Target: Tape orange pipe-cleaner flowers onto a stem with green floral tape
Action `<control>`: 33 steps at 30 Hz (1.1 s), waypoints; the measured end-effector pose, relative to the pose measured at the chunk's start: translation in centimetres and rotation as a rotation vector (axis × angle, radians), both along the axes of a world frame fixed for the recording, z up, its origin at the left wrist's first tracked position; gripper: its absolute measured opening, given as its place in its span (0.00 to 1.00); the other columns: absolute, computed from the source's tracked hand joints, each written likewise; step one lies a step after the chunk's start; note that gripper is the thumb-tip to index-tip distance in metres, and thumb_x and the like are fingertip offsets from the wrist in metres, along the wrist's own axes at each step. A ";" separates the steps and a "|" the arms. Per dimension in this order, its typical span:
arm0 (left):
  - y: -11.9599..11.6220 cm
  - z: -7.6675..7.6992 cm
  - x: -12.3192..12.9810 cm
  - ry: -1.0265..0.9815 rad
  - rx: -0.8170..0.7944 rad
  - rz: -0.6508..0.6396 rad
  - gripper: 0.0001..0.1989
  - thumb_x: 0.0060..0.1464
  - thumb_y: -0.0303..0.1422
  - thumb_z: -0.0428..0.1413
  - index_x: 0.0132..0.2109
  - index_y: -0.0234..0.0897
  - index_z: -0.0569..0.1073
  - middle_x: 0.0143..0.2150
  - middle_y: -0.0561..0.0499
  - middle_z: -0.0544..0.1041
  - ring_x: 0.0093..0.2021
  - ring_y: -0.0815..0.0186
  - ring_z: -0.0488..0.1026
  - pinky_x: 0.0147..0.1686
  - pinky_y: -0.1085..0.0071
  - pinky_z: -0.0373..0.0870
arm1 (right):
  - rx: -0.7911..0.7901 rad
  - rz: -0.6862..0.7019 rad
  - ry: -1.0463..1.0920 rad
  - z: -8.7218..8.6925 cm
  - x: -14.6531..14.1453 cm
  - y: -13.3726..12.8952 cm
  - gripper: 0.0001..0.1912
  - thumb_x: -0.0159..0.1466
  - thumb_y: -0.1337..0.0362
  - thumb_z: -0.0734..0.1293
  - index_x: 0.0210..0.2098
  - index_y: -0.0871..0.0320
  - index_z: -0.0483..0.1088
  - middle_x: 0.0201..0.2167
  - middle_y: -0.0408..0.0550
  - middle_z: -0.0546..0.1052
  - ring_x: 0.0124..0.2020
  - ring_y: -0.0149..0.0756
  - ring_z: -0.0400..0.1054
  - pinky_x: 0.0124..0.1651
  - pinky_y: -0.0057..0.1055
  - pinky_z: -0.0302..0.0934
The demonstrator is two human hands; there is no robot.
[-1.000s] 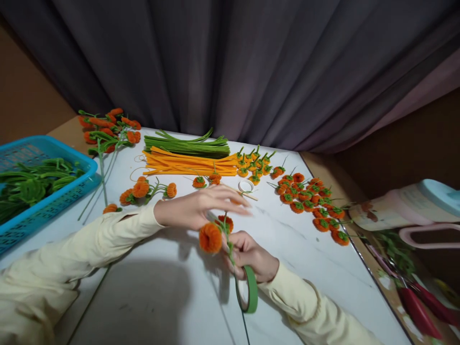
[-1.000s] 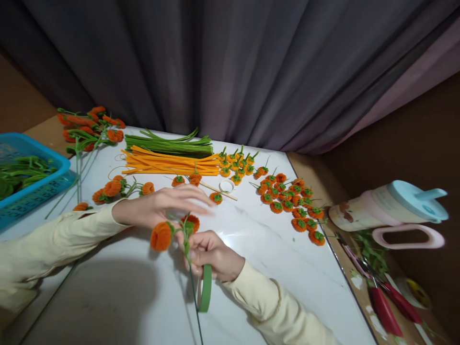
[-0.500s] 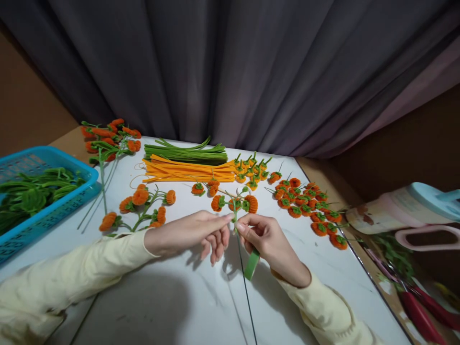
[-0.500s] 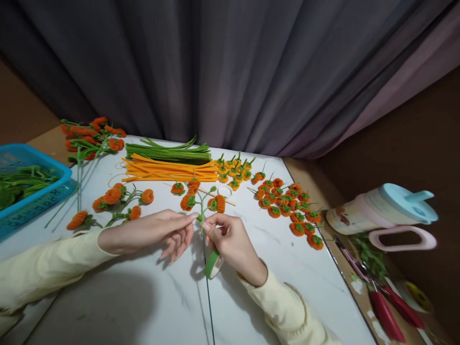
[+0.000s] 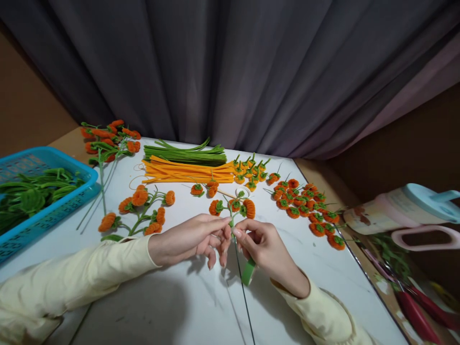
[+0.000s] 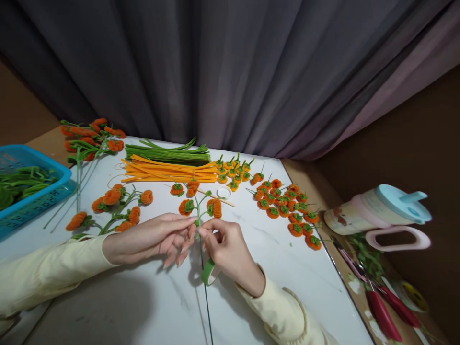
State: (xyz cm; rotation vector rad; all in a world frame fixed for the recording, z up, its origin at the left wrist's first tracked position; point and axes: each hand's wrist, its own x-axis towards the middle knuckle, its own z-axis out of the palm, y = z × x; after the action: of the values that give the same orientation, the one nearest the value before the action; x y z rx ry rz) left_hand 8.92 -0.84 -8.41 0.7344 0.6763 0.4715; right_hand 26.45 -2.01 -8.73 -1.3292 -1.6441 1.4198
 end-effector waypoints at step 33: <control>-0.3 -0.3 0.4 0.224 0.287 -0.056 0.15 0.56 0.41 0.43 0.25 0.37 0.59 0.15 0.58 0.61 0.14 0.73 0.60 0.14 0.77 0.60 | -0.124 0.114 0.051 0.7 0.3 -0.1 0.15 0.57 0.55 0.68 0.26 0.62 0.66 0.14 0.38 0.63 0.13 0.22 0.53 0.14 0.20 0.45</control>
State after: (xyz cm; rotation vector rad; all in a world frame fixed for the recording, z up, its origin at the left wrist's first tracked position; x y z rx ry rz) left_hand 9.29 -1.14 -8.67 1.0858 0.8039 0.4430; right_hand 26.74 -2.15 -8.01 -1.2723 -1.6444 1.6328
